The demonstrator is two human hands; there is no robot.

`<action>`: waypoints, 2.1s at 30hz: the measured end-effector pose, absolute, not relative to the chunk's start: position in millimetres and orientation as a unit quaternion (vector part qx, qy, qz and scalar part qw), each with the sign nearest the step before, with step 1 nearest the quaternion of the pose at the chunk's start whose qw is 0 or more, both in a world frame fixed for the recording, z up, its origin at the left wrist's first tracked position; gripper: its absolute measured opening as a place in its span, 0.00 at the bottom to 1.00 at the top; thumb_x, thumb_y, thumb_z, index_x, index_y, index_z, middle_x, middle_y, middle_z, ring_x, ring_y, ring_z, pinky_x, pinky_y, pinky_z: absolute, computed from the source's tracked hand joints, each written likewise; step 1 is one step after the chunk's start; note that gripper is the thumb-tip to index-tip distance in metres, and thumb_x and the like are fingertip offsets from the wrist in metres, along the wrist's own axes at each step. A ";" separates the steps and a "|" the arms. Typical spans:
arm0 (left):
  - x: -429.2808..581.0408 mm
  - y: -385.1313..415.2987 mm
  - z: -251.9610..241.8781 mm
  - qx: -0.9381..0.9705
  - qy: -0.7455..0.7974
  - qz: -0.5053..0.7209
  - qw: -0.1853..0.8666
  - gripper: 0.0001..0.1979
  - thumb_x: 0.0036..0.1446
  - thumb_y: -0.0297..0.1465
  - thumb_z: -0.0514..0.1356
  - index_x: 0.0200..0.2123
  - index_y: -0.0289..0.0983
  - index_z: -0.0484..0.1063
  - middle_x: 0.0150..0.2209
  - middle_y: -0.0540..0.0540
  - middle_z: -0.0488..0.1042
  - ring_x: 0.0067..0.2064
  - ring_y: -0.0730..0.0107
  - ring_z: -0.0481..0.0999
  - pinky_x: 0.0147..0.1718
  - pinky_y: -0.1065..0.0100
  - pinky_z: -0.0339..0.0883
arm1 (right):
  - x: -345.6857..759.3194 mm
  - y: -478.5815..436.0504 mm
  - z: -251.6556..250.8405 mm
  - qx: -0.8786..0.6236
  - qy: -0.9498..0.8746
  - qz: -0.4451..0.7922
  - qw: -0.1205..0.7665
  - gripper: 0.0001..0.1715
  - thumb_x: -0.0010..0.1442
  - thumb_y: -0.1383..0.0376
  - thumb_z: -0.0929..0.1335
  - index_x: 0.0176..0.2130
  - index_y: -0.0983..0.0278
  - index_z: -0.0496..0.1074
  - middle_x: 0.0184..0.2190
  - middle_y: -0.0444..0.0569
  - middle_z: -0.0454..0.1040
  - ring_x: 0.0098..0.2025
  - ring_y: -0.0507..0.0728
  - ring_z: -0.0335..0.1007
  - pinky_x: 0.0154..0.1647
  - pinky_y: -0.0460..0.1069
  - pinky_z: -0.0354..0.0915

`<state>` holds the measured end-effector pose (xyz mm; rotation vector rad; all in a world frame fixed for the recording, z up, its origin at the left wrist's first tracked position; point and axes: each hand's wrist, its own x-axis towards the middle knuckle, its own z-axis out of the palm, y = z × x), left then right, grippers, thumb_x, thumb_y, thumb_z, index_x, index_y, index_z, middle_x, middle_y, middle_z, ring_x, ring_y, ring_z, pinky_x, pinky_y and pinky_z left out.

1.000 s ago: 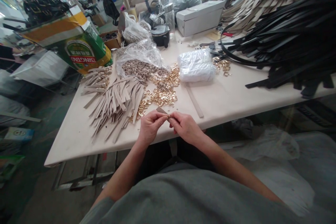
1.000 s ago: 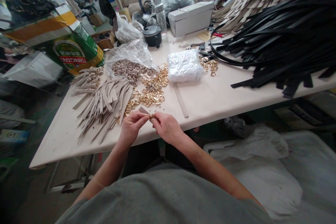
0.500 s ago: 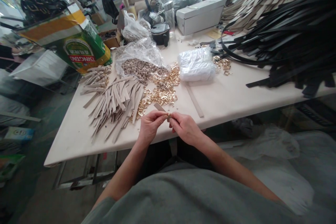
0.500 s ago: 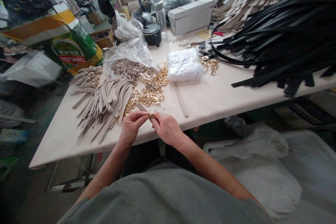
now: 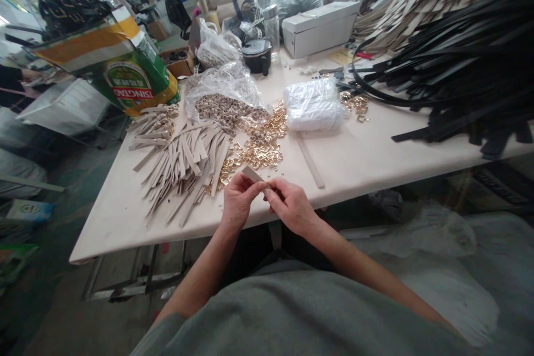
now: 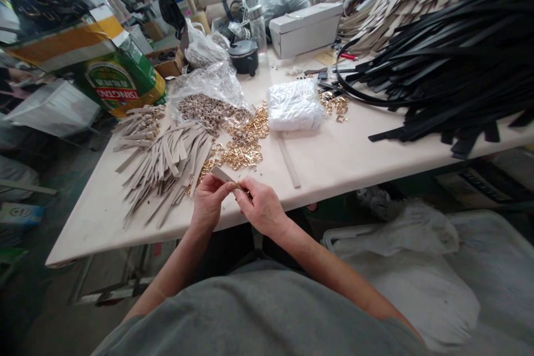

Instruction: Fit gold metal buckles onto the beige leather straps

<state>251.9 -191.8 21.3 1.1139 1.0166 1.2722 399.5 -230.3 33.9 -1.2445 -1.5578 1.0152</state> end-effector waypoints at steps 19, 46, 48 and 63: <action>253.0 -202.2 26.0 0.566 0.460 0.517 0.447 0.09 0.55 0.38 0.67 0.34 0.38 0.75 0.30 0.49 0.77 0.33 0.70 0.76 0.38 0.68 0.71 | 401.6 -222.0 33.7 -0.525 -0.634 0.345 0.451 0.17 0.62 0.61 0.65 0.23 0.61 0.60 0.19 0.39 0.59 0.24 0.50 0.55 0.28 0.47 0.53; 226.9 -192.2 43.6 0.535 0.352 0.293 0.710 0.24 0.50 0.38 0.70 0.51 0.37 0.79 0.38 0.42 0.79 0.35 0.68 0.75 0.37 0.67 0.69 | 423.9 -218.3 39.9 -0.451 -0.736 0.351 0.362 0.21 0.66 0.55 0.64 0.25 0.62 0.71 0.21 0.43 0.70 0.24 0.52 0.64 0.26 0.47 0.59; 228.6 -195.5 51.6 0.590 0.359 0.285 0.665 0.23 0.58 0.37 0.64 0.56 0.37 0.75 0.39 0.41 0.79 0.36 0.67 0.76 0.37 0.65 0.71 | 422.1 -215.9 37.1 -0.467 -0.725 0.349 0.366 0.21 0.67 0.56 0.64 0.25 0.62 0.71 0.21 0.43 0.70 0.24 0.52 0.64 0.27 0.47 0.58; 216.4 -195.7 49.9 0.571 0.340 0.344 0.663 0.15 0.60 0.35 0.63 0.50 0.42 0.80 0.48 0.43 0.78 0.41 0.67 0.78 0.43 0.65 0.73 | 426.2 -211.1 36.8 -0.472 -0.674 0.430 0.370 0.24 0.64 0.51 0.66 0.23 0.63 0.66 0.17 0.40 0.65 0.21 0.49 0.57 0.24 0.45 0.53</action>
